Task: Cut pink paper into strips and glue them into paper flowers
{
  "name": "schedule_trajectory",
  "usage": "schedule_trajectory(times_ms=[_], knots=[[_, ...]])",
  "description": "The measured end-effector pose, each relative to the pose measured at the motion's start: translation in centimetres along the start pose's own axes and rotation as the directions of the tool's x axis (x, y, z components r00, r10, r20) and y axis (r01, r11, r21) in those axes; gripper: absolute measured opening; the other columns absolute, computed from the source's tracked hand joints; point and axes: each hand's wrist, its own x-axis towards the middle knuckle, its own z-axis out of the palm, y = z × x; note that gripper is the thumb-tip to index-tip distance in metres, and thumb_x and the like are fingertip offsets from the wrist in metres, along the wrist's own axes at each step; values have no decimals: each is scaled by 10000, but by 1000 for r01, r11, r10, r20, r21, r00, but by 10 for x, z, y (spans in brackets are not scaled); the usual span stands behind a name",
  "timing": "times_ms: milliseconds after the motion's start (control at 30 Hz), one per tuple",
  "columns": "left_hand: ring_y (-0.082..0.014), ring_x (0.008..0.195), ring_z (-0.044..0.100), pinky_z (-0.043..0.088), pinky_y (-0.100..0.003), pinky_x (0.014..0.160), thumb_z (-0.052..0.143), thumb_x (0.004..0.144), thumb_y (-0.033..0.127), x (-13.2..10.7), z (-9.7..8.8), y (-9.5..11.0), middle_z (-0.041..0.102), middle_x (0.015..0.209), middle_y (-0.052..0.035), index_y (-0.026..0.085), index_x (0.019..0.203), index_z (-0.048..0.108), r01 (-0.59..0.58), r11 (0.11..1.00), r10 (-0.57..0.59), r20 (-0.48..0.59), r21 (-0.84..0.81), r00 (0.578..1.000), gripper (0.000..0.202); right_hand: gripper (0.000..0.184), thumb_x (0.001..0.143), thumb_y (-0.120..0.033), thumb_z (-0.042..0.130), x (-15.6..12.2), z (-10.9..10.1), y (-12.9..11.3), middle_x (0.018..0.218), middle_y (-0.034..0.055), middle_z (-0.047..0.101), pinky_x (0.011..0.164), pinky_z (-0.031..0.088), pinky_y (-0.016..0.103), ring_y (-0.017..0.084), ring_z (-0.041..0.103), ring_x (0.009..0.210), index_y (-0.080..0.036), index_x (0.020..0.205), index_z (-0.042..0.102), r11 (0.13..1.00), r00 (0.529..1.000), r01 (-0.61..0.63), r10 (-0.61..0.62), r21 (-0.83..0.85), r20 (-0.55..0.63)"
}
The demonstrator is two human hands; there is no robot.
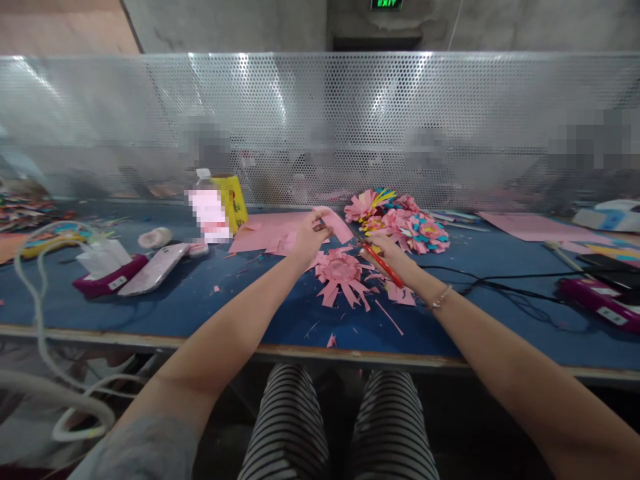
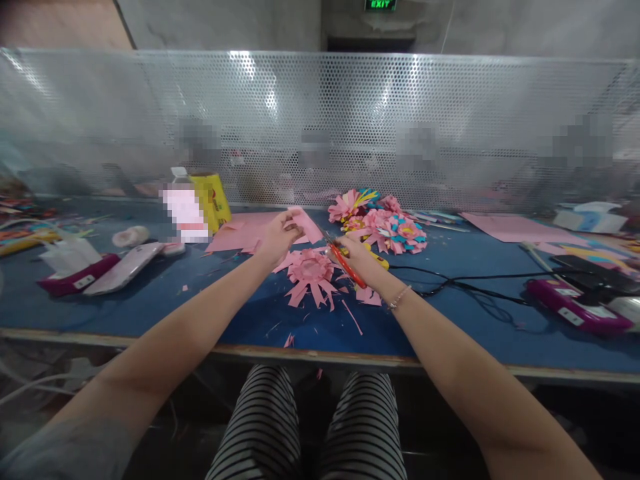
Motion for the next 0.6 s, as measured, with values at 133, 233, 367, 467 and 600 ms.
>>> schedule_trajectory(times_ms=[133,233,367,467,600], knots=[[-69,685,512,460,-273,737,517,597,49,1,-1,-2,524,782,-12,151,991,504,-14,1000,14,12,-2,1000,407,416,753,-538,437,1,0,3,836,120,558,681,465,357,219,533,813,-153,822,576,997,997,70,-71,-40,-39],[-68,688,515,459,-281,749,517,594,47,1,-1,-3,532,794,-13,157,985,509,-21,1000,21,20,0,1000,406,401,762,-512,437,1,0,5,813,120,582,702,463,367,215,548,782,-149,840,587,993,993,92,-97,-72,-64],[-68,673,519,463,-290,753,506,603,36,1,-1,-2,525,760,-5,152,988,499,-11,1000,11,1,-17,1000,402,371,753,-488,457,3,2,10,814,117,597,708,459,362,219,557,780,-152,839,589,992,992,84,-92,-94,-83],[-68,671,522,466,-305,763,498,610,27,1,0,0,524,771,-2,158,980,488,7,999,-9,-39,-52,999,393,369,753,-504,440,4,2,12,798,108,586,725,452,365,225,550,799,-163,803,571,992,986,89,-101,-90,-130],[-69,647,524,471,-316,755,513,593,12,1,0,5,526,771,-1,159,961,473,-13,995,5,-81,-97,997,397,381,750,-536,430,2,-1,10,773,87,559,689,449,352,208,533,759,-172,801,532,997,995,27,-34,-73,-92]])
